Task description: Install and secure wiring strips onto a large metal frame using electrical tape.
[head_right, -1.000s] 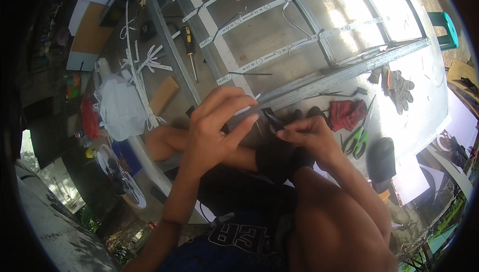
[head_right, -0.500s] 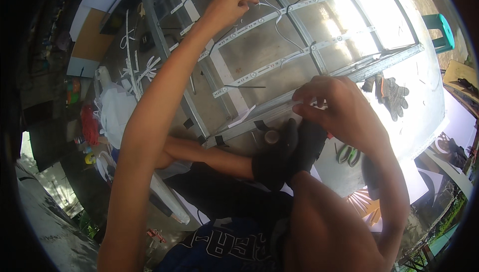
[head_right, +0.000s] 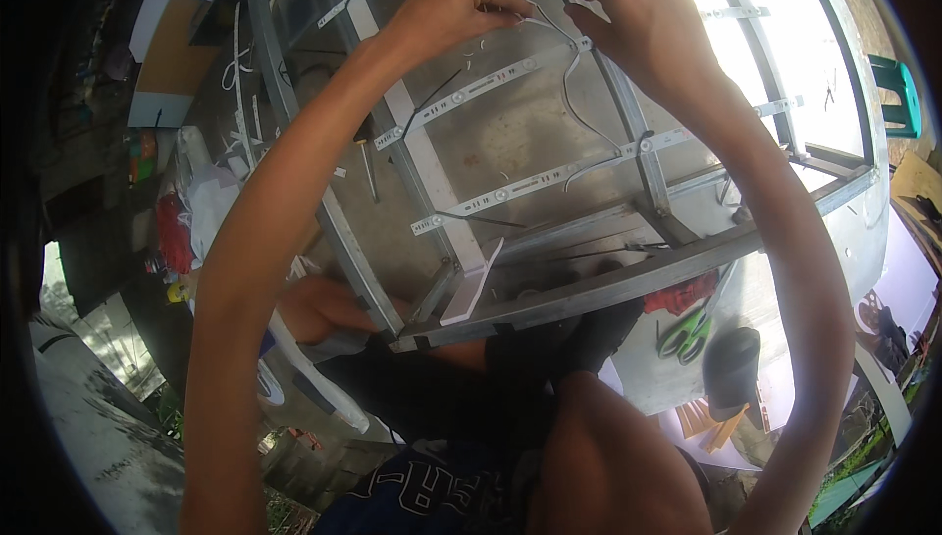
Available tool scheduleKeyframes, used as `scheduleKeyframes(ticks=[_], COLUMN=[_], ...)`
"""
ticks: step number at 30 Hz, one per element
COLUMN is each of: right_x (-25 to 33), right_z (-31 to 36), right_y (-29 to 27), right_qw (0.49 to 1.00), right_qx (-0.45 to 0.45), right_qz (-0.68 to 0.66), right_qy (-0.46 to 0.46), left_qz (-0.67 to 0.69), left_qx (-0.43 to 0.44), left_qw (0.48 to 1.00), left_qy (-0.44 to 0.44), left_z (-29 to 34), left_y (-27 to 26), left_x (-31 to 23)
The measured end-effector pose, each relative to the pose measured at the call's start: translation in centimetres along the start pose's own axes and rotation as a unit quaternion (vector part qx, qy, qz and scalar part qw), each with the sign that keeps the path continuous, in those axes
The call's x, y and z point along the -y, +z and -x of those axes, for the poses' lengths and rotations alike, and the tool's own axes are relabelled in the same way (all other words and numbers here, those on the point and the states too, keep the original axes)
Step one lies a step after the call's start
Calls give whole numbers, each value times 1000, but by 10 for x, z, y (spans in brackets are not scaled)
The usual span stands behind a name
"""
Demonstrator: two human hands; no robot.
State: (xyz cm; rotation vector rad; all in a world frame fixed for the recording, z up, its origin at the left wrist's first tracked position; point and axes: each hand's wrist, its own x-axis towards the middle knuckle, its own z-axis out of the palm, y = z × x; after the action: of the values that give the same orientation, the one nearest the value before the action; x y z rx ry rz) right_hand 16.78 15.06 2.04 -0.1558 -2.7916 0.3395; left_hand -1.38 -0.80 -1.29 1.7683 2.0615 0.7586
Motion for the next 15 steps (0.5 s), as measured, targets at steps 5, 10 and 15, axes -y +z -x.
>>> scheduleKeyframes(ticks=[5,10,15], right_x=[5,-1,-11], right_z=[-11,-22,-27], right_y=[15,17,22], right_qw=[989,973,966], right_qx=[-36,-7,22], right_qz=[-30,-29,-50], right_qy=[-143,-227,-254], left_qz=[132,249,302], left_qx=[-1,30,24], left_qw=[989,960,947], left_qy=[-65,-121,-108], left_z=[2,-1,-5], left_y=[-3,-9,-2], left_x=[7,1,10])
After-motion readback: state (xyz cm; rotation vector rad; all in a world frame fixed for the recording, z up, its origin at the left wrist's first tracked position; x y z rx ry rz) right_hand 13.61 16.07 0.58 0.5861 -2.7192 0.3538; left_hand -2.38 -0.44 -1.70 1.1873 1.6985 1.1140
